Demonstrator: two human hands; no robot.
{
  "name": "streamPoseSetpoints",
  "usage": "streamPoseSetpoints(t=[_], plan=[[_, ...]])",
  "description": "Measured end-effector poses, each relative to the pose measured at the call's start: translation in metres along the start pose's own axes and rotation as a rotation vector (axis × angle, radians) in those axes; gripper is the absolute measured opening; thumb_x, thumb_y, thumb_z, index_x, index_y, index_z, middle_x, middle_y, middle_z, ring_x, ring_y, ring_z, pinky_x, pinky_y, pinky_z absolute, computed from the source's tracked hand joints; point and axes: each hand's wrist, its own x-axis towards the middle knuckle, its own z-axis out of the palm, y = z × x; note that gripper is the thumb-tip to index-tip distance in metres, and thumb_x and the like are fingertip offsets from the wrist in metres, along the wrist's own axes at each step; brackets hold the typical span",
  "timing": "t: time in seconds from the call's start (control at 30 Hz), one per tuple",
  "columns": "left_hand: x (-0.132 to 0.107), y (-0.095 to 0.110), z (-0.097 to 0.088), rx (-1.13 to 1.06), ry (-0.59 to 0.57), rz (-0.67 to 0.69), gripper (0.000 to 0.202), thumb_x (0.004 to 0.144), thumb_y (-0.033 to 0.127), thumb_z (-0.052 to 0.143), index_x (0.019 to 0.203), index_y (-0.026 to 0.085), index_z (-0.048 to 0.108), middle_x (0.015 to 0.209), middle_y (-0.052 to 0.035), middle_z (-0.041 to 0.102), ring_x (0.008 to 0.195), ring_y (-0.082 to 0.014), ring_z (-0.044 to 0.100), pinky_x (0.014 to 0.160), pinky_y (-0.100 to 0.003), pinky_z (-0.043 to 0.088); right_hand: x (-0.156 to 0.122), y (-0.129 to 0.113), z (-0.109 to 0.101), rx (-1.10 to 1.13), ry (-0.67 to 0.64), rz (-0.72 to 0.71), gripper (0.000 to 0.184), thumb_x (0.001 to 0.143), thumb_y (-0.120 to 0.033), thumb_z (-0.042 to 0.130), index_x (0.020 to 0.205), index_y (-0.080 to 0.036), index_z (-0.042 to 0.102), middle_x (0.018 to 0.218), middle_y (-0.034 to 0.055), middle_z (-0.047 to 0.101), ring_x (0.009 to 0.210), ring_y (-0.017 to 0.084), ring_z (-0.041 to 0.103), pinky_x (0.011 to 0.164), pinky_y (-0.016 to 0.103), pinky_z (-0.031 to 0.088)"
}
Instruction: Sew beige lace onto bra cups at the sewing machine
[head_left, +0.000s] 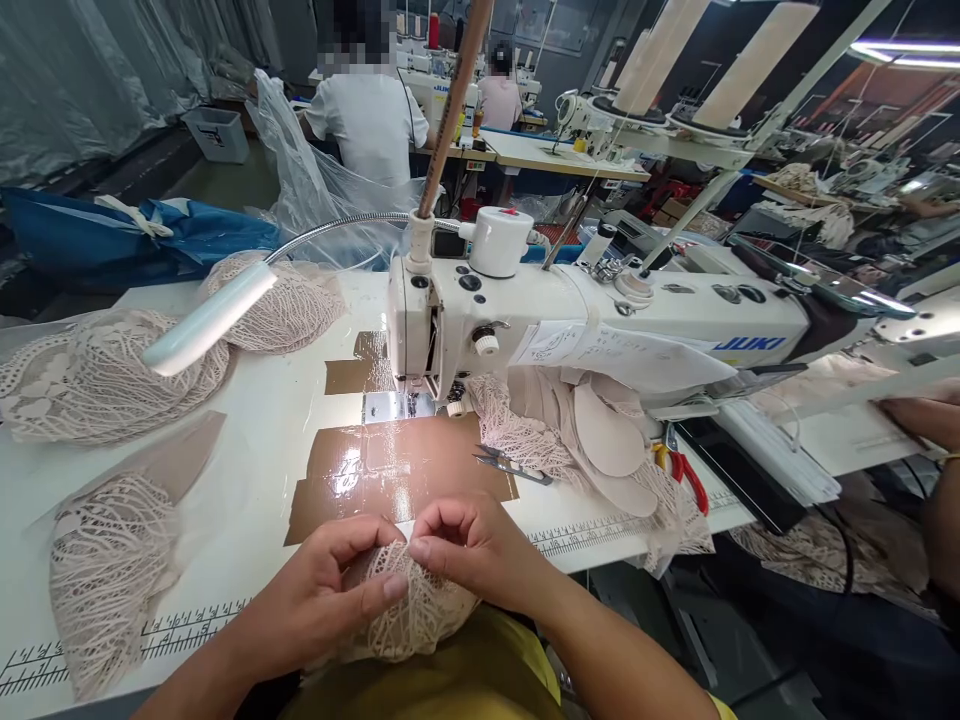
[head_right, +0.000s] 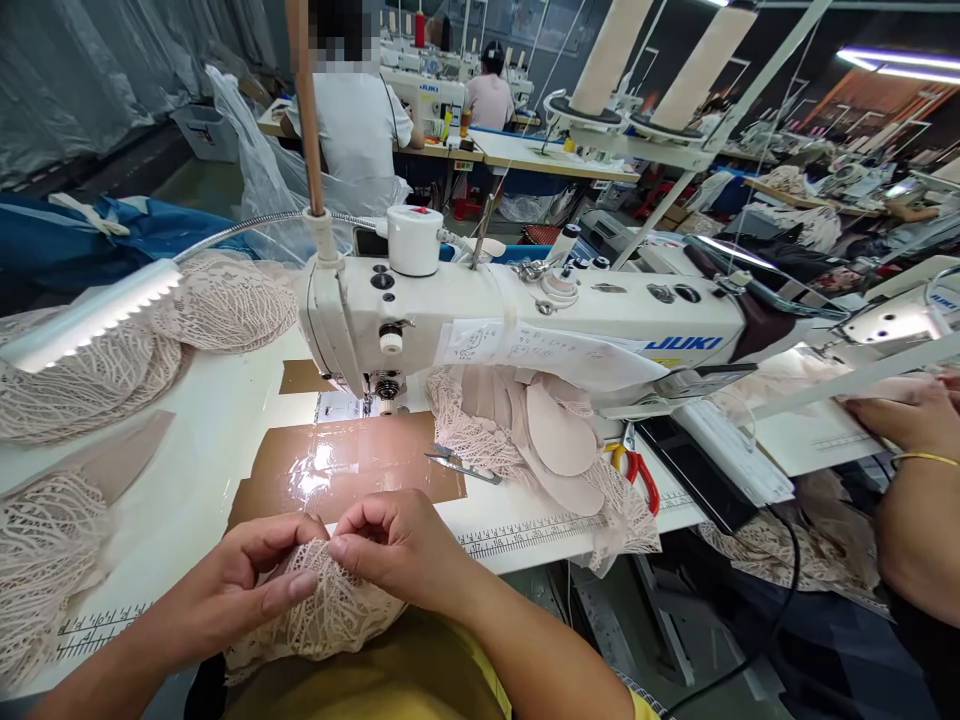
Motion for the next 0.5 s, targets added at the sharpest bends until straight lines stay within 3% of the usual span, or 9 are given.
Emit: streamPoseSetpoints(t=[0.13, 0.3, 0.4, 0.47, 0.5], plan=[[0.006, -0.006, 0.003, -0.114, 0.037, 0.008, 0.026, 0.085, 0.038, 0.061, 0.074, 0.015, 0.064, 0.070, 0.0004, 0.052, 0.067, -0.0115, 0.046, 0.062, -0.021, 0.038, 0.003, 0.004, 0.000, 0.101, 0.002, 0.015, 0.021, 0.081, -0.034, 0.067, 0.075, -0.013, 0.064, 0.064, -0.0027, 0.051, 0.058, 0.008, 0.041, 0.053, 0.020, 0.031], [0.012, -0.012, 0.008, -0.652, 0.169, -0.194, 0.032, 0.074, 0.039, 0.072, 0.064, 0.016, 0.052, 0.058, 0.0031, 0.051, 0.051, -0.0091, 0.046, 0.049, -0.020, 0.038, 0.014, 0.007, -0.003, 0.190, 0.032, -0.004, 0.022, 0.077, -0.034, 0.070, 0.077, -0.014, 0.064, 0.067, -0.0020, 0.054, 0.061, 0.008, 0.046, 0.057, 0.020, 0.036], [0.000, -0.006, -0.017, -0.717, 0.481, -0.214, 0.023, 0.069, 0.034, 0.073, 0.076, 0.019, 0.058, 0.060, 0.0027, 0.055, 0.051, -0.0122, 0.053, 0.047, -0.022, 0.043, 0.015, 0.005, -0.015, 0.167, 0.136, -0.004, 0.021, 0.076, -0.033, 0.070, 0.085, -0.015, 0.065, 0.082, 0.0019, 0.061, 0.073, 0.012, 0.055, 0.068, 0.025, 0.043], [-0.012, 0.002, -0.044, -0.507, 0.768, -0.172, 0.025, 0.070, 0.032, 0.069, 0.091, 0.021, 0.062, 0.064, 0.0016, 0.060, 0.053, -0.0149, 0.057, 0.047, -0.024, 0.046, 0.012, 0.002, -0.027, 0.095, 0.214, 0.007, 0.019, 0.078, -0.032, 0.067, 0.087, -0.016, 0.065, 0.085, 0.0029, 0.062, 0.076, 0.014, 0.056, 0.070, 0.026, 0.045], [-0.017, 0.007, -0.058, -0.302, 0.894, -0.140, 0.025, 0.071, 0.031, 0.066, 0.093, 0.020, 0.063, 0.066, 0.0012, 0.061, 0.054, -0.0154, 0.058, 0.047, -0.025, 0.047, 0.010, 0.000, -0.033, 0.046, 0.246, 0.009, 0.017, 0.079, -0.031, 0.064, 0.087, -0.016, 0.065, 0.084, 0.0027, 0.062, 0.075, 0.014, 0.056, 0.069, 0.026, 0.045]])
